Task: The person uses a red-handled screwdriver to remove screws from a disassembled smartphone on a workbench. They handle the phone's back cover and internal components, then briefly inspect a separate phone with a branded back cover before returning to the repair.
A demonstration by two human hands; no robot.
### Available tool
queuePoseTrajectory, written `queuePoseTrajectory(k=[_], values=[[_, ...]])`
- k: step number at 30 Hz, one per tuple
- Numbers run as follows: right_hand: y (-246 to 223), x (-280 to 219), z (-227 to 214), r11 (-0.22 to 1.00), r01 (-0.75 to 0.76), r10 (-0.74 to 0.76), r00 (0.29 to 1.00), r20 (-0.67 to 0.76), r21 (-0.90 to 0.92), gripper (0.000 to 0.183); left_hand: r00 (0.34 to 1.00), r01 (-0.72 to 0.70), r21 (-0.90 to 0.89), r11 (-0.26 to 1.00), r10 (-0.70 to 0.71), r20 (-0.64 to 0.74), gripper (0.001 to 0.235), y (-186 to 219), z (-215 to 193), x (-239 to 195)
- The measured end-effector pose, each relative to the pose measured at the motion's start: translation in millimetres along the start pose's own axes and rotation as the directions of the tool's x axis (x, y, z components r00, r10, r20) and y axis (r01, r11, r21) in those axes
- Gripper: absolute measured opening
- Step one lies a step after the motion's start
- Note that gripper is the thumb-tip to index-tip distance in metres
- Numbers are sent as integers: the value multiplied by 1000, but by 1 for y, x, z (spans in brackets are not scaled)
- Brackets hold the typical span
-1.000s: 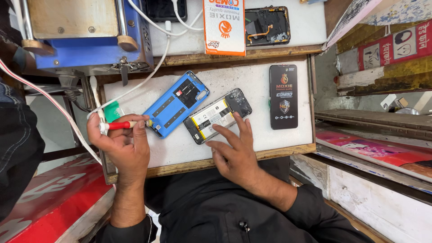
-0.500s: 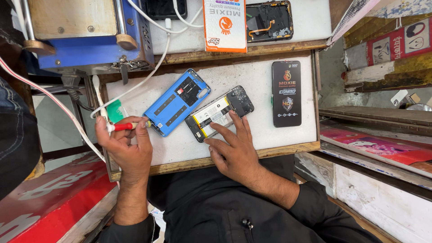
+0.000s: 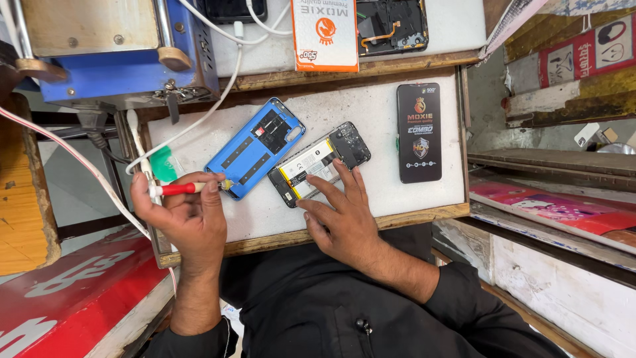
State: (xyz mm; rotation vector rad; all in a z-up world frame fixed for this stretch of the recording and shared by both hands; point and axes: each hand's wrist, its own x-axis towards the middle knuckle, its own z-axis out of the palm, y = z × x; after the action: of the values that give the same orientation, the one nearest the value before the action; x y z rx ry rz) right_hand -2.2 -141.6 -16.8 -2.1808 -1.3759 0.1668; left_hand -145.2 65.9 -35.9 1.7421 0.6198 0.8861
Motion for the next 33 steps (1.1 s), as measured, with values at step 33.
queuePoseTrajectory(k=[33], values=[[-6, 50, -3, 988, -26, 32, 999, -34, 155, 31, 974, -105, -124, 987, 127, 189, 76, 13, 35, -6]])
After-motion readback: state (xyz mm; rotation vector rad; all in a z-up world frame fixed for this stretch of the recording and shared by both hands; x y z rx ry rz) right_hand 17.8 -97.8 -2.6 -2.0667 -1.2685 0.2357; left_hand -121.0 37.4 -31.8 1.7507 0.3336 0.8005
